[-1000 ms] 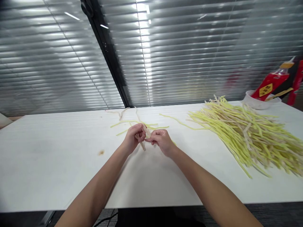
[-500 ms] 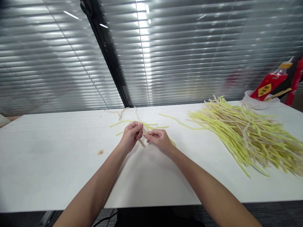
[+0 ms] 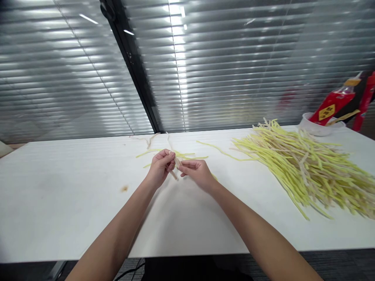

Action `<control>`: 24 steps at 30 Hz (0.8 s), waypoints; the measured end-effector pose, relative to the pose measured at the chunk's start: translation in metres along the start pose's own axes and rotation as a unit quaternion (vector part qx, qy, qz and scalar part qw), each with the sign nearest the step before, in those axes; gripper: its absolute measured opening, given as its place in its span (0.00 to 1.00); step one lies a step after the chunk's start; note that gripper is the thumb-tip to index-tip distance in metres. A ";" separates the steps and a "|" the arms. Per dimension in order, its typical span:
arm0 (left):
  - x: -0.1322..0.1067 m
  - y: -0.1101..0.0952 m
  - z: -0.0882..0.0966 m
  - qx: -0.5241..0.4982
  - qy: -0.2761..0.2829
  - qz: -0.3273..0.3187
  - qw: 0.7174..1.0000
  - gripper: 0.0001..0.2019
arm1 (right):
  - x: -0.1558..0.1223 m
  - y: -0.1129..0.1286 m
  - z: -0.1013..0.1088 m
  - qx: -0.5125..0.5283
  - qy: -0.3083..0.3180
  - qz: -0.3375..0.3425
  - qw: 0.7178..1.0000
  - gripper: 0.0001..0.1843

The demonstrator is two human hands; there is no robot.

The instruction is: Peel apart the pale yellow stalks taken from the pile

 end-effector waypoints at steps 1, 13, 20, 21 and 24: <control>0.000 0.000 0.000 0.003 0.003 -0.005 1.000 0.14 | 0.000 0.001 -0.001 -0.023 0.001 0.009 1.000 0.17; -0.003 -0.005 0.000 0.053 -0.023 -0.070 0.996 0.13 | -0.005 0.013 0.007 -0.214 -0.055 0.071 0.973 0.12; -0.005 -0.003 0.003 0.057 -0.058 -0.089 0.993 0.14 | -0.007 0.025 0.002 -0.316 -0.089 0.142 0.934 0.09; -0.005 -0.002 0.003 0.059 -0.059 -0.089 0.993 0.14 | -0.007 0.024 0.003 -0.316 -0.093 0.139 0.934 0.09; -0.006 -0.002 0.002 0.069 -0.060 -0.088 0.992 0.14 | -0.006 0.022 0.005 -0.322 -0.097 0.135 0.932 0.08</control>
Point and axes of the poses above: each hand's wrist, its own x-axis towards the middle knuckle, its own z-axis out of the back of the hand, y = z × x, the point moved 9 cm from there along x, towards the middle knuckle, and after that the axes turned 2 degrees about -z, right-handed, at the moved point
